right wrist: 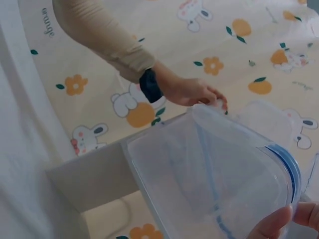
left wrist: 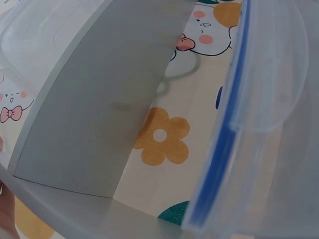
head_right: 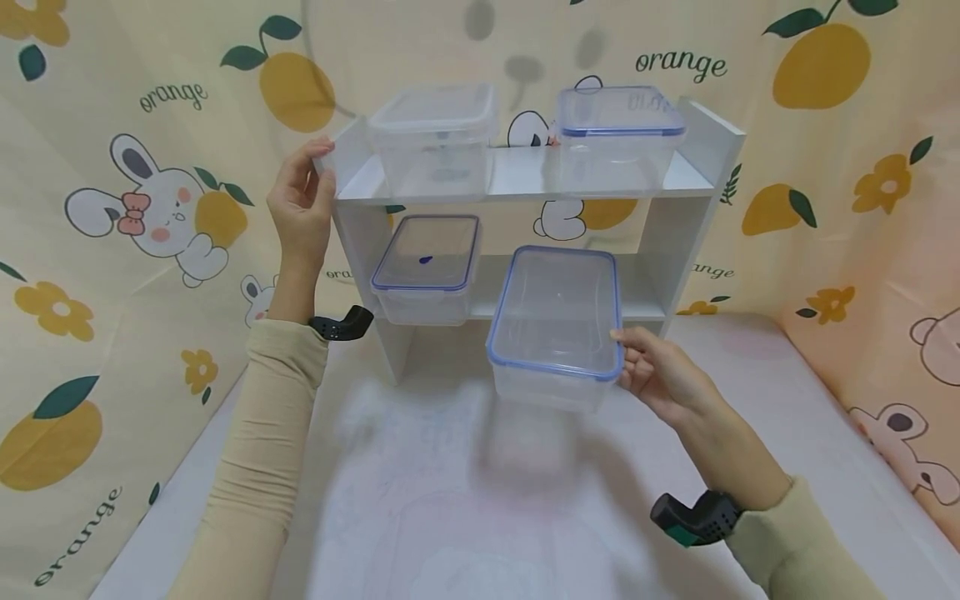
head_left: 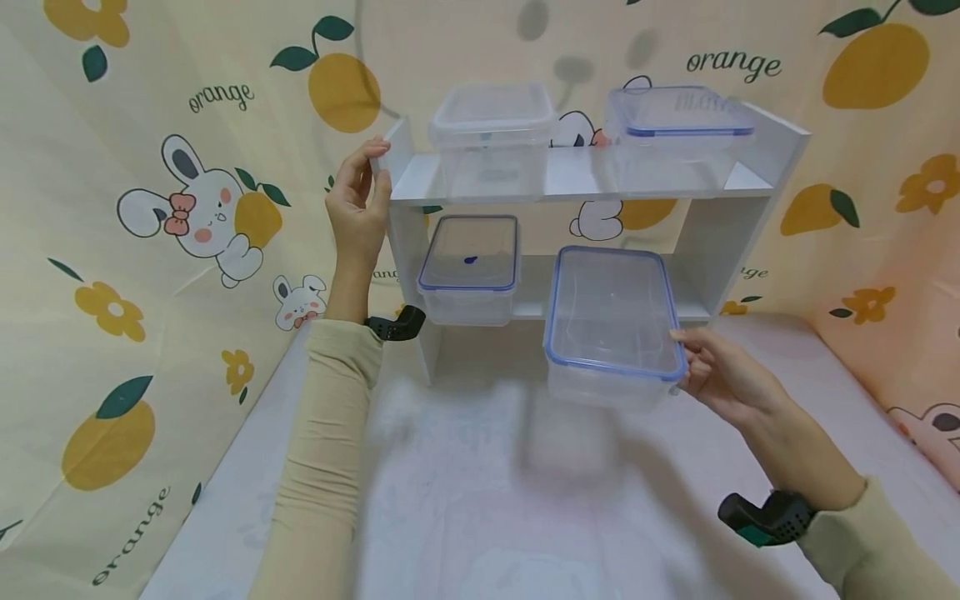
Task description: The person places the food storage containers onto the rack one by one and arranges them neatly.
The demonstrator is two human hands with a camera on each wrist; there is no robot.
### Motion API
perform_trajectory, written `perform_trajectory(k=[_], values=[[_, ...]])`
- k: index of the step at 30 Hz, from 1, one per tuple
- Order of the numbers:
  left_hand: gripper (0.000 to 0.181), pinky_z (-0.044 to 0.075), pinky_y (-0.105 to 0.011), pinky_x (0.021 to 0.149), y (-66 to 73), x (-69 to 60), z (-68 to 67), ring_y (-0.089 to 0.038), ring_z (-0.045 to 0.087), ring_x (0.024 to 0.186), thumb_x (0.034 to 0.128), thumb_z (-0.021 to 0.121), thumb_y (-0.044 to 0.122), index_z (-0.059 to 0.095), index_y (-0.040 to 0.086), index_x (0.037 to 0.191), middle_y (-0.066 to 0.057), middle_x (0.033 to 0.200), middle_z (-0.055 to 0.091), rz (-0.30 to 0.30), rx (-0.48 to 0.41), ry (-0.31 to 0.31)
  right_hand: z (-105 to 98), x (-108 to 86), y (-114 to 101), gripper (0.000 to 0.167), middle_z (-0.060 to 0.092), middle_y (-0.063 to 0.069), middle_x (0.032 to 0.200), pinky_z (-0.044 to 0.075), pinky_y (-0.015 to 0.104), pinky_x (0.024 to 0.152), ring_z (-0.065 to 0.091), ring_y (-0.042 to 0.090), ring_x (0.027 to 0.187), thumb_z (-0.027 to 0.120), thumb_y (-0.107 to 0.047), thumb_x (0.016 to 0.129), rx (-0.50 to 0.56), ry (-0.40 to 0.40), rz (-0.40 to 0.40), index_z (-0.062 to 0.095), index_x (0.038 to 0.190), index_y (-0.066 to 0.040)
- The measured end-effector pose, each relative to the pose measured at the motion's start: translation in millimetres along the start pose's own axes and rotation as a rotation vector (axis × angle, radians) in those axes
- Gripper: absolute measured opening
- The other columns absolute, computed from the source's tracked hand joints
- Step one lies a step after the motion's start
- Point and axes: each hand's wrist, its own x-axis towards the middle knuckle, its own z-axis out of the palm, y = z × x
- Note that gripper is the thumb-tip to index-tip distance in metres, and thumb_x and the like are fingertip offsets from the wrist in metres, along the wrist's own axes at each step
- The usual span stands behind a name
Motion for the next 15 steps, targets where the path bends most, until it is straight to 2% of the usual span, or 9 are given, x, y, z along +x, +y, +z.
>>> perform_trajectory(k=[7, 15], values=[[0.027, 0.038, -0.025, 0.118, -1.2, 0.0, 0.1, -0.017, 0.052, 0.134, 0.0917, 0.052, -0.002, 0.059, -0.008, 0.117, -0.023, 0.127, 0.061, -0.002, -0.009, -0.003, 7, 5.0, -6, 0.014, 0.068, 0.001, 0.098, 0.061, 0.023, 0.079, 0.067, 0.013, 0.085, 0.051, -0.014, 0.097, 0.028, 0.067, 0.024, 0.05, 0.111, -0.016], [0.028, 0.038, -0.026, 0.118, -0.5, 0.3, -0.1, -0.017, 0.052, 0.133, 0.0917, 0.052, -0.001, 0.059, -0.008, 0.117, -0.023, 0.128, 0.061, -0.002, -0.003, -0.002, 11, 13.0, -11, 0.014, 0.067, 0.001, 0.094, 0.06, 0.02, 0.076, 0.066, 0.012, 0.082, 0.052, -0.013, 0.097, 0.029, 0.081, 0.015, 0.048, 0.111, -0.014]])
